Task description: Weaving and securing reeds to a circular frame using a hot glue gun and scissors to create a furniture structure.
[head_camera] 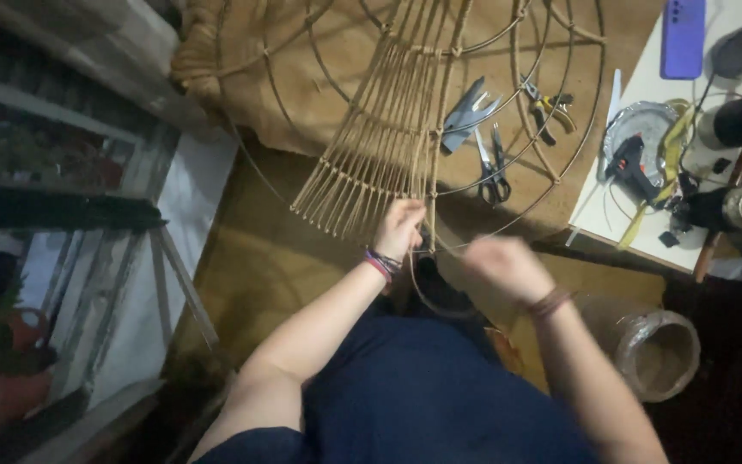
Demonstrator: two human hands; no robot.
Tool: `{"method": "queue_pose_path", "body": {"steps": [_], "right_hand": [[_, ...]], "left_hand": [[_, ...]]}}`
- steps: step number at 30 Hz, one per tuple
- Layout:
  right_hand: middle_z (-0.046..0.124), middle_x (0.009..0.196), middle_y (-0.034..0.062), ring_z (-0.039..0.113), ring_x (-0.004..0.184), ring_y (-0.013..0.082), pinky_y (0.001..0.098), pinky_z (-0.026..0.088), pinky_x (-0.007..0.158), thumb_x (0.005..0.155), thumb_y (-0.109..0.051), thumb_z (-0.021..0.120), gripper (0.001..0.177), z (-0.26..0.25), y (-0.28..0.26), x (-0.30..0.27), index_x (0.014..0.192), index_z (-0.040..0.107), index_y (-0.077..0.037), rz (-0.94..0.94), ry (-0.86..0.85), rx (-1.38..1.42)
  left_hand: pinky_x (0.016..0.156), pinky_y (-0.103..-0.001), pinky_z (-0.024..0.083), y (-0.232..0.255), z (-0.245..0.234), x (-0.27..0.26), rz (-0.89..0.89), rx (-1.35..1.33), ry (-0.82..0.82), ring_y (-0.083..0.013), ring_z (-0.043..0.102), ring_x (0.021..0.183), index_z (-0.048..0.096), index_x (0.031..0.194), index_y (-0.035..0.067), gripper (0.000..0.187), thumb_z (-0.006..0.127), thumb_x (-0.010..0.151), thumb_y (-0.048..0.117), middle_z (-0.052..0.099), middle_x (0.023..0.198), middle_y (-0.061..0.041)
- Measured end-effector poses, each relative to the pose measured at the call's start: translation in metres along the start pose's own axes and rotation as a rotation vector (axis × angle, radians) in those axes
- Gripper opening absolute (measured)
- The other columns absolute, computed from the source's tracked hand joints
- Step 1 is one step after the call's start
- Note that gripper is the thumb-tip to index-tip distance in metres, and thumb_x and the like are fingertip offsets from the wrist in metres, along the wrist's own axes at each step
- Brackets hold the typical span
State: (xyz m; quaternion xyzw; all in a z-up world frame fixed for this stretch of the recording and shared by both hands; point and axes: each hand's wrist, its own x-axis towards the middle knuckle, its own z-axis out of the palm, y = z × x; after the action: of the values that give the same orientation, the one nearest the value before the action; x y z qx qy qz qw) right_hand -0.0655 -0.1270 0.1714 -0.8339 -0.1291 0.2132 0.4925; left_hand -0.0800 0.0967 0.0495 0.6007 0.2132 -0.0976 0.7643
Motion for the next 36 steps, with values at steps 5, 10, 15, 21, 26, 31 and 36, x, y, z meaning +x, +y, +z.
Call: {"method": "queue_pose_path", "body": {"steps": [5, 10, 15, 21, 26, 31, 36], "right_hand": [[0.080, 0.102, 0.0009, 0.075, 0.108, 0.0234, 0.0644, 0.044, 0.107, 0.092, -0.035, 0.060, 0.025, 0.108, 0.263, -0.036, 0.097, 0.081, -0.024, 0.463, -0.555, -1.099], [0.069, 0.111, 0.0132, 0.067, 0.109, 0.0310, 0.0542, 0.053, 0.092, 0.098, -0.033, 0.058, 0.032, 0.073, 0.151, 0.011, 0.118, 0.069, -0.011, 0.331, -0.159, -0.477], [0.071, 0.123, 0.0158, 0.064, 0.111, 0.0267, 0.0449, 0.049, 0.101, 0.109, -0.037, 0.042, 0.045, 0.059, -0.014, 0.055, 0.135, 0.068, -0.011, 0.194, 0.129, 0.238], [0.080, 0.091, 0.0093, 0.078, 0.089, 0.0324, 0.0464, 0.063, 0.077, 0.086, -0.034, 0.076, 0.020, 0.112, 0.090, 0.004, 0.097, 0.080, -0.018, 0.210, -0.367, -0.709], [0.074, 0.101, 0.0225, 0.071, 0.101, 0.0422, 0.0499, 0.057, 0.087, 0.091, -0.009, 0.057, 0.027, 0.079, 0.084, 0.043, 0.111, 0.074, -0.004, 0.156, -0.098, -0.342], [0.050, 0.087, -0.0012, 0.050, 0.077, 0.0123, 0.0249, 0.038, 0.072, 0.105, -0.029, 0.047, 0.032, 0.003, -0.012, 0.090, 0.116, 0.069, -0.008, 0.055, 0.030, 1.120], [0.062, 0.070, 0.0056, 0.064, 0.064, 0.0139, 0.0268, 0.051, 0.061, 0.109, -0.026, 0.047, 0.035, -0.019, -0.055, 0.041, 0.097, 0.073, -0.007, -0.033, -0.016, 0.316]], "left_hand": [[0.038, -0.013, 0.033, 0.009, 0.001, 0.003, -0.290, -0.219, -0.319, -0.0011, 0.041, 0.041, 0.074, 0.098, 0.004, 0.043, 0.045, 0.109, 0.035, 0.061, 0.059, -0.003], [0.052, -0.020, 0.045, 0.021, -0.017, 0.008, -0.050, 0.470, -0.268, -0.0086, 0.056, 0.060, 0.073, 0.091, 0.014, 0.030, 0.065, 0.093, 0.044, 0.063, 0.063, 0.003], [0.081, -0.034, 0.059, 0.013, -0.016, 0.030, 0.149, 1.171, -0.206, -0.0175, 0.076, 0.091, 0.076, 0.096, 0.031, 0.016, 0.072, 0.084, 0.042, 0.078, 0.086, 0.009], [0.039, -0.010, 0.027, -0.010, -0.018, 0.026, -0.253, -0.035, -0.375, 0.0055, 0.038, 0.043, 0.071, 0.116, 0.003, 0.037, 0.043, 0.106, 0.024, 0.079, 0.100, -0.013], [0.041, -0.013, 0.030, -0.036, -0.022, 0.042, -0.321, -0.011, -0.446, -0.0022, 0.041, 0.052, 0.066, 0.098, 0.007, 0.017, 0.062, 0.101, 0.024, 0.061, 0.073, 0.001], [0.085, -0.038, 0.057, 0.065, -0.021, 0.018, 0.039, 1.232, -0.423, -0.0296, 0.075, 0.098, 0.069, 0.091, 0.016, 0.069, 0.072, 0.068, 0.081, 0.078, 0.093, -0.008], [0.089, -0.033, 0.056, 0.025, -0.027, 0.029, 0.029, 0.862, -0.422, -0.0226, 0.075, 0.100, 0.073, 0.109, 0.025, 0.049, 0.068, 0.087, 0.068, 0.079, 0.100, 0.000]]}}
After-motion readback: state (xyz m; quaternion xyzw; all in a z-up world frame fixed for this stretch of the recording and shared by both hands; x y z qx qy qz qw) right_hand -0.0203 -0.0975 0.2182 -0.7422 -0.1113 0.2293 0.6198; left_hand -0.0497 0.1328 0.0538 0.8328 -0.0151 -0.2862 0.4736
